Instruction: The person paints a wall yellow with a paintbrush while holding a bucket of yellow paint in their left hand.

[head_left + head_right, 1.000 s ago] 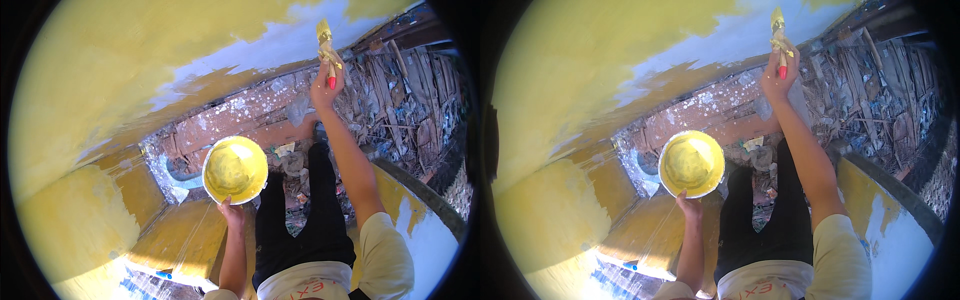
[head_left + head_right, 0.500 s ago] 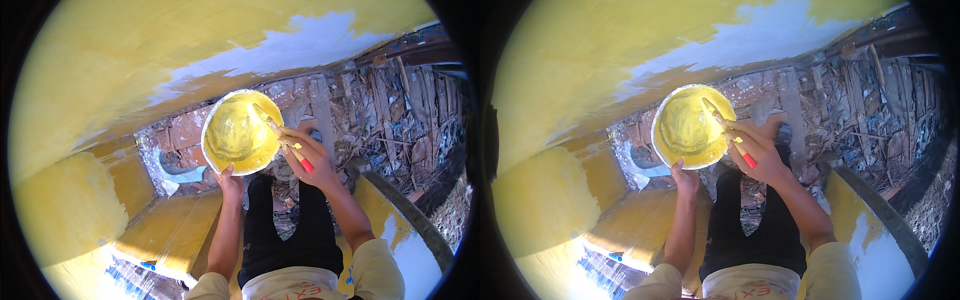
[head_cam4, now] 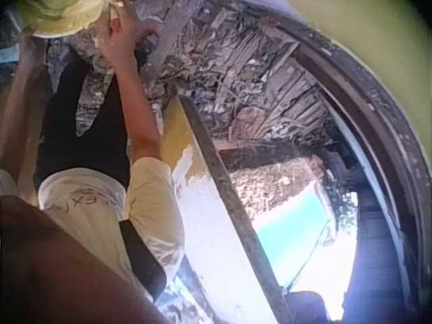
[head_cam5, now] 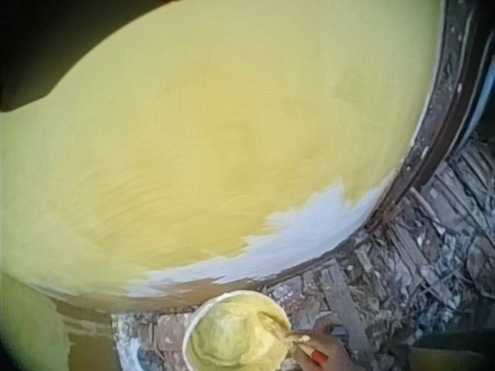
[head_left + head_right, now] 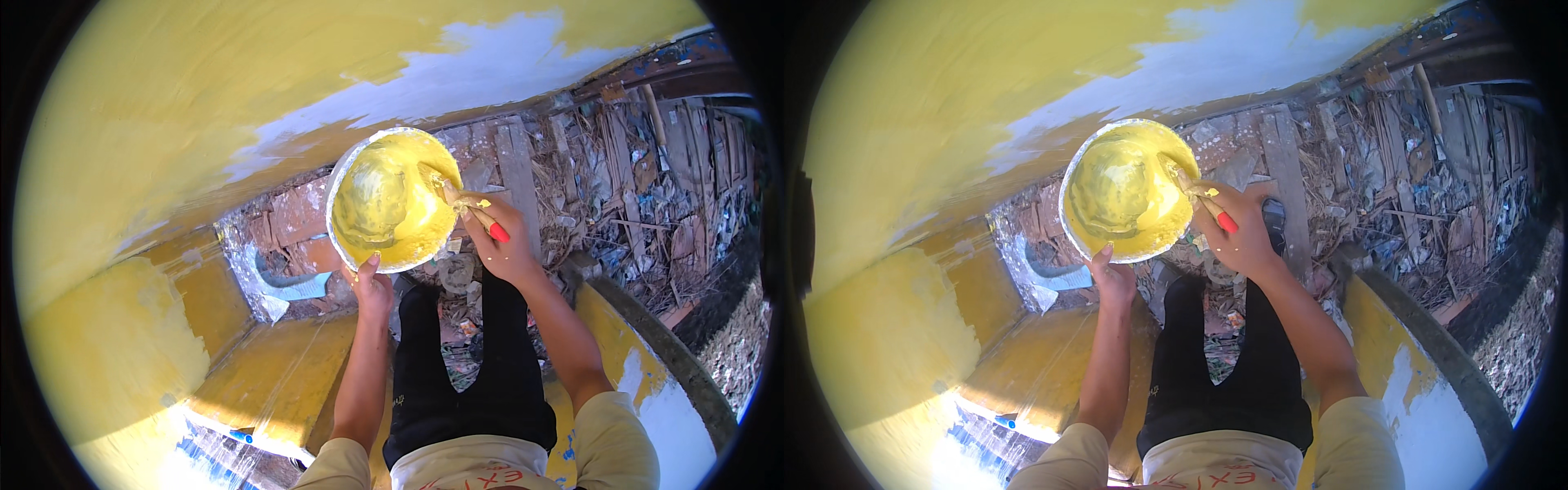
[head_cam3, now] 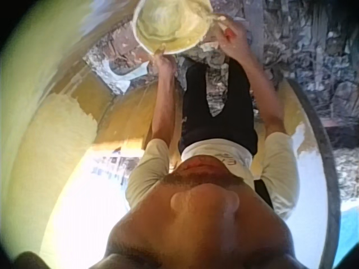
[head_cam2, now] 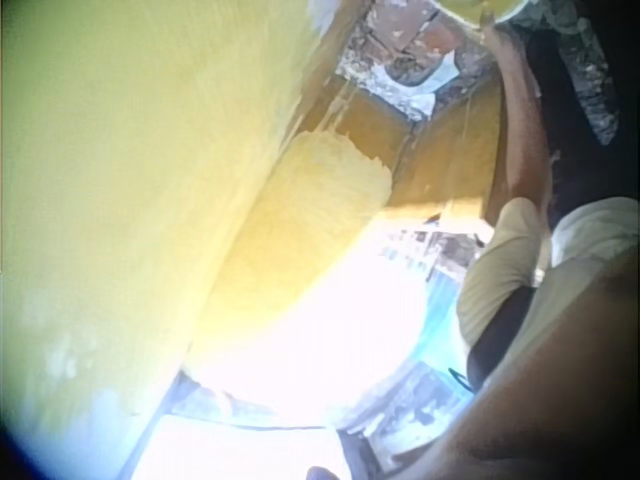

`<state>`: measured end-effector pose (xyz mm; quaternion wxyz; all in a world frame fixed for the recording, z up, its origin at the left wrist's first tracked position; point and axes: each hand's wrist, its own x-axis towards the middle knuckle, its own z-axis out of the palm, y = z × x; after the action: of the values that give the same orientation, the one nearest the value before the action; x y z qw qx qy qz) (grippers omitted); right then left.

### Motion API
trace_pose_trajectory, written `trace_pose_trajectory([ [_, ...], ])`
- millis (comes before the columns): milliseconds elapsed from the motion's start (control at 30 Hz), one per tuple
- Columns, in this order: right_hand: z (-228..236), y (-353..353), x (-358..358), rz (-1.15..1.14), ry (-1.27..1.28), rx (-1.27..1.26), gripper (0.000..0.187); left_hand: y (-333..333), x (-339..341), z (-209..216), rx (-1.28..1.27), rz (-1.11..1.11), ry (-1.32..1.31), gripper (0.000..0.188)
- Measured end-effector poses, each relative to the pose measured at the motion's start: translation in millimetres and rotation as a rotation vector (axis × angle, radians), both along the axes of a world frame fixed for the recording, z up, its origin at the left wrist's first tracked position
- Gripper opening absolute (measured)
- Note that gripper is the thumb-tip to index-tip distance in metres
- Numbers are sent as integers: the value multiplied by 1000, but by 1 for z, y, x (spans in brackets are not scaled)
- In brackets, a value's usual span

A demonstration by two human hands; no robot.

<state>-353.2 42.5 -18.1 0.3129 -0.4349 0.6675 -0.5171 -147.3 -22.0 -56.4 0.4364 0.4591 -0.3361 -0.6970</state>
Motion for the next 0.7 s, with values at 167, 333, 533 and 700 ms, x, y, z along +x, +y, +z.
trace_pose_trajectory([
  [167,-21,14,0,-300,-616,14,19,1,-3,-3,21,17,-55,61],
  [333,-18,16,-2,-191,-574,82,19,2,-1,-11,111,63,2,61],
  [533,-14,16,-7,-236,-618,77,16,0,4,-15,98,72,16,64],
  [700,-14,25,-22,-161,-499,112,17,6,13,-17,175,109,22,64],
])
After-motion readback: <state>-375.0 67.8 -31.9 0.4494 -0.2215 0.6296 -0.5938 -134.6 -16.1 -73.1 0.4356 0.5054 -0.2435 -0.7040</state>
